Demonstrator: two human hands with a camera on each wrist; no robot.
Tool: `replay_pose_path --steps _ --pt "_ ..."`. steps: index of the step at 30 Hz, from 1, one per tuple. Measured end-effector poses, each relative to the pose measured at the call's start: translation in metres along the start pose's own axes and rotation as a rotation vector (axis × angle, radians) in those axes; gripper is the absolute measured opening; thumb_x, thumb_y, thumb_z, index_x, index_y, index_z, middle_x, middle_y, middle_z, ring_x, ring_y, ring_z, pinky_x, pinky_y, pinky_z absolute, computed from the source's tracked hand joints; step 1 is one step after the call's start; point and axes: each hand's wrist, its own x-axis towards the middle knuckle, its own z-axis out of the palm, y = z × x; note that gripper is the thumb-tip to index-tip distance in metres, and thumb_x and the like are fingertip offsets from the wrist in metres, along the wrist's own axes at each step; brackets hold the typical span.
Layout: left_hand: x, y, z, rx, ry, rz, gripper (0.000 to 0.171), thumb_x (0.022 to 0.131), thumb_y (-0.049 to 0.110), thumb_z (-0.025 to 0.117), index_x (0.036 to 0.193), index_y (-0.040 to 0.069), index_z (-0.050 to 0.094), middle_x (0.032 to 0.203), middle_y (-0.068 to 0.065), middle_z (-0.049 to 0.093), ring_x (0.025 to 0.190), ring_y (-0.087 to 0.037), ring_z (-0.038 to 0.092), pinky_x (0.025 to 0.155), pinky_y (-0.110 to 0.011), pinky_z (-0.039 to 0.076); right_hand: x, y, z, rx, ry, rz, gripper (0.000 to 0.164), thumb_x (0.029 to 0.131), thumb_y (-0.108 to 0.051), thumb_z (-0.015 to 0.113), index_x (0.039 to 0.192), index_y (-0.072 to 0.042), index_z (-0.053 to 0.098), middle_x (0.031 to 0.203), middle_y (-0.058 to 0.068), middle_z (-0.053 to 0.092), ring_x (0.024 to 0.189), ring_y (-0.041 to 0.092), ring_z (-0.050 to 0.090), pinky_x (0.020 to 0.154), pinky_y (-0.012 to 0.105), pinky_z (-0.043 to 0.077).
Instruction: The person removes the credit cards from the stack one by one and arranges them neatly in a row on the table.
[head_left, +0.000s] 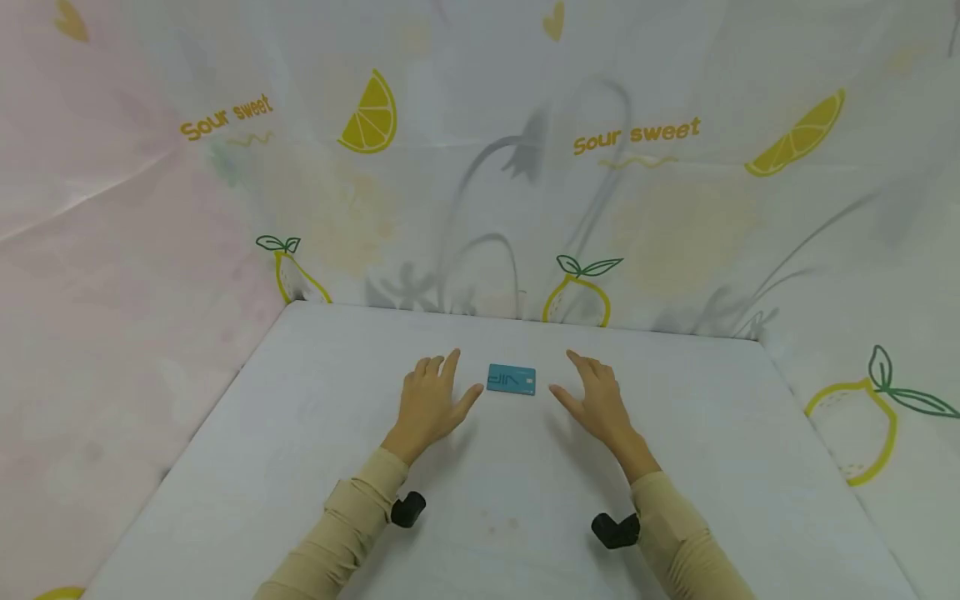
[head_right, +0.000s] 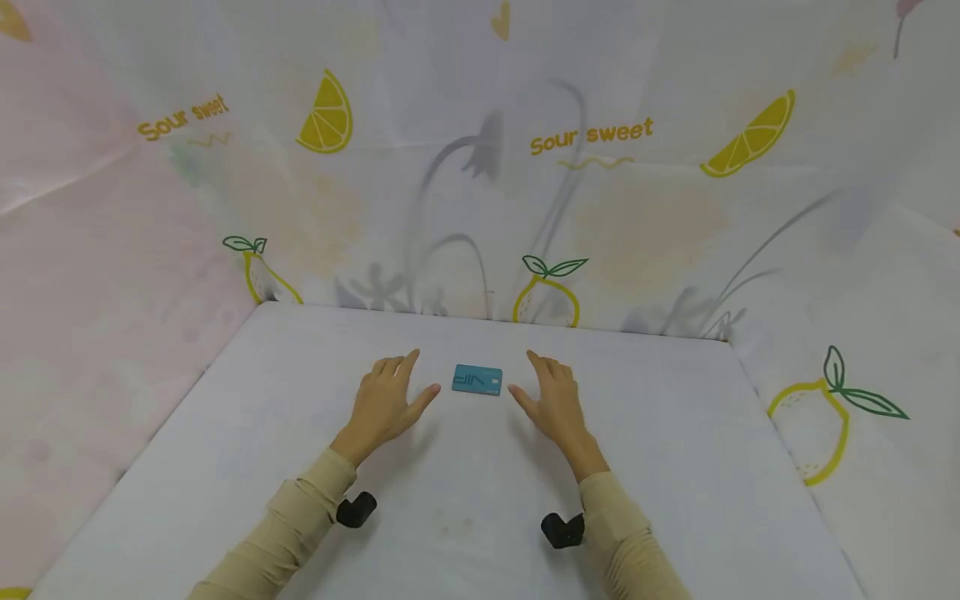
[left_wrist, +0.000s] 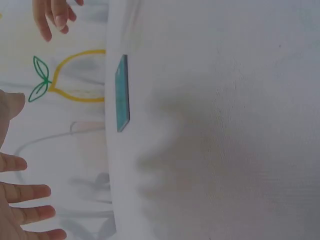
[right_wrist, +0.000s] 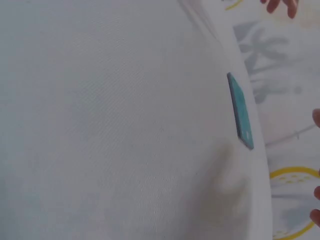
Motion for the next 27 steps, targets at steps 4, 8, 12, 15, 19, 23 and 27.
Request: replay_pose_path --steps 4,8,12,15,19,23,27 --pt "0.01 -0.003 0.008 -0.033 0.025 0.086 0.062 0.09 0.044 0.057 0.133 0.0 0.049 0.121 -0.023 0.056 0.113 -0.039 0.05 0.083 -0.052 0.048 0.011 0.003 0.011 0.048 -0.086 0.067 0.059 0.084 -0.024 0.071 0.131 0.004 0.049 0.124 0.028 0.053 0.111 0.047 0.048 0.09 0.059 0.04" --pt "0.017 -0.005 0.018 -0.07 0.016 0.154 0.057 0.09 0.038 0.061 0.13 -0.001 0.051 0.122 -0.023 0.055 0.112 -0.039 0.052 0.082 -0.052 0.049 0.017 0.004 0.021 0.074 -0.146 0.108 0.058 0.085 -0.023 0.07 0.131 0.004 0.049 0.126 0.028 0.051 0.112 0.047 0.047 0.091 0.059 0.04" --pt "0.02 -0.007 0.027 -0.075 0.02 0.194 0.055 0.089 0.036 0.062 0.127 -0.002 0.052 0.121 -0.023 0.056 0.11 -0.039 0.054 0.08 -0.051 0.05 0.02 0.003 0.029 0.083 -0.19 0.144 0.058 0.084 -0.023 0.07 0.132 0.003 0.05 0.127 0.028 0.051 0.112 0.047 0.047 0.091 0.059 0.04" --pt "0.022 -0.008 0.033 -0.071 0.013 0.202 0.054 0.089 0.035 0.063 0.127 -0.002 0.052 0.12 -0.023 0.057 0.11 -0.039 0.054 0.08 -0.051 0.05 0.021 0.001 0.033 0.096 -0.206 0.156 0.058 0.084 -0.024 0.071 0.131 0.002 0.051 0.126 0.029 0.051 0.112 0.049 0.047 0.091 0.061 0.04" --pt "0.027 -0.008 0.039 -0.079 -0.019 0.197 0.055 0.089 0.034 0.064 0.129 -0.002 0.051 0.123 -0.023 0.055 0.112 -0.039 0.053 0.082 -0.051 0.049 0.024 0.0 0.036 0.096 -0.237 0.162 0.056 0.084 -0.023 0.07 0.131 0.002 0.051 0.126 0.03 0.051 0.112 0.049 0.047 0.091 0.061 0.039" --pt "0.035 -0.008 0.047 -0.087 -0.07 0.19 0.055 0.089 0.034 0.063 0.131 0.0 0.05 0.126 -0.022 0.053 0.116 -0.039 0.051 0.086 -0.051 0.048 0.029 0.0 0.04 0.074 -0.274 0.166 0.055 0.084 -0.024 0.07 0.13 0.001 0.052 0.125 0.029 0.051 0.113 0.048 0.047 0.092 0.06 0.04" --pt "0.043 -0.005 0.05 -0.094 -0.136 0.172 0.056 0.09 0.034 0.063 0.133 0.001 0.049 0.13 -0.021 0.052 0.119 -0.038 0.049 0.088 -0.052 0.047 0.033 0.001 0.044 0.081 -0.31 0.187 0.054 0.085 -0.025 0.07 0.129 0.0 0.053 0.126 0.028 0.051 0.115 0.047 0.046 0.094 0.059 0.039"
